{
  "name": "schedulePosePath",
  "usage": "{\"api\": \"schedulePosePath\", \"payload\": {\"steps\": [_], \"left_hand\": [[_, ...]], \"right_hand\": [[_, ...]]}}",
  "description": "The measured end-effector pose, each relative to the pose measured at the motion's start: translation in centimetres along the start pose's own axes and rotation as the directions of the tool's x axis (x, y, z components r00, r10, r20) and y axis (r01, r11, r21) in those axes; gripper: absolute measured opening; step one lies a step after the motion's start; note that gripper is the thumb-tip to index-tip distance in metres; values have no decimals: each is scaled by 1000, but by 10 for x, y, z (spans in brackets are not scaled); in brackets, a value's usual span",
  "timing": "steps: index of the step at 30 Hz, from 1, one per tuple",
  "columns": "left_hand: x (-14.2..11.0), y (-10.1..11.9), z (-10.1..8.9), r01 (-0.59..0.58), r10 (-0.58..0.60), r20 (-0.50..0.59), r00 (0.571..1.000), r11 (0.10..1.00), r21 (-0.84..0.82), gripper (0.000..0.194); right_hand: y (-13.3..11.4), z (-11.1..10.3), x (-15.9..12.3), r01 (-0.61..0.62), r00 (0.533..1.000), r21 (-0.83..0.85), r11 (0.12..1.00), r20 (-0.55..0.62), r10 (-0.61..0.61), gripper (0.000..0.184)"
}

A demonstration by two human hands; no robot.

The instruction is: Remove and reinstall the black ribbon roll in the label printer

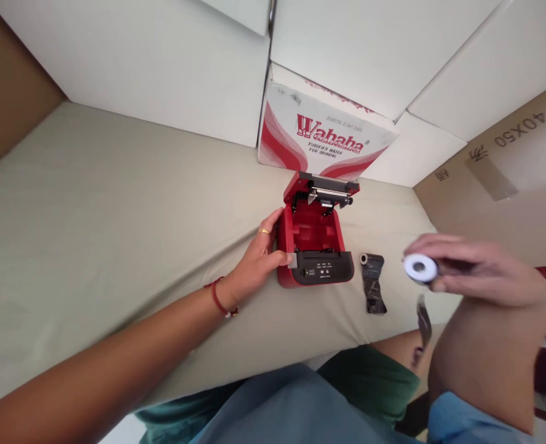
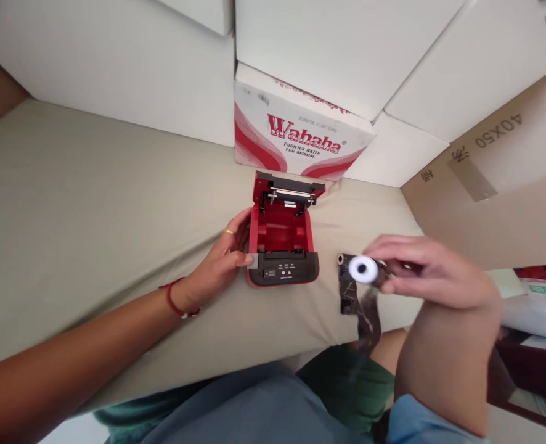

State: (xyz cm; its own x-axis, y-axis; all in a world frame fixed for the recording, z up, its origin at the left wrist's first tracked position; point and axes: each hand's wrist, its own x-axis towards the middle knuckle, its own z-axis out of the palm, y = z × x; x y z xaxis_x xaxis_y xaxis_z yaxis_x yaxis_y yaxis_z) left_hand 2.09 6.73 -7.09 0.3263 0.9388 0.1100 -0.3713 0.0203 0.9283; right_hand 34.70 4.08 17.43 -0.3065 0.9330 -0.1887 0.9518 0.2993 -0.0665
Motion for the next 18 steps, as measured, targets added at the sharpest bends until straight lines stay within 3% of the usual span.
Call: {"api": "schedulePosePath", "payload": {"steps": [4, 7, 11, 18], "left_hand": [[-1, 0, 0, -7, 6, -3, 1000, 1000, -28, 107], [-1, 0, 0, -4, 4, 0, 1000, 999, -41, 107], [0, -1, 0, -7, 8, 11, 1000, 999, -34, 107], [2, -3, 1, 10, -10, -2, 1000, 999, -48, 111]], "right_hand": [[-73, 41, 42, -26, 1000, -49, 998, -4, 26, 47], [-108, 68, 69, -62, 998, -78, 995, -17, 61, 44], [-120, 72, 86, -157, 986, -176, 972, 32, 165, 42], [-129, 66, 111, -149, 977, -298, 943, 103, 187, 41]]}}
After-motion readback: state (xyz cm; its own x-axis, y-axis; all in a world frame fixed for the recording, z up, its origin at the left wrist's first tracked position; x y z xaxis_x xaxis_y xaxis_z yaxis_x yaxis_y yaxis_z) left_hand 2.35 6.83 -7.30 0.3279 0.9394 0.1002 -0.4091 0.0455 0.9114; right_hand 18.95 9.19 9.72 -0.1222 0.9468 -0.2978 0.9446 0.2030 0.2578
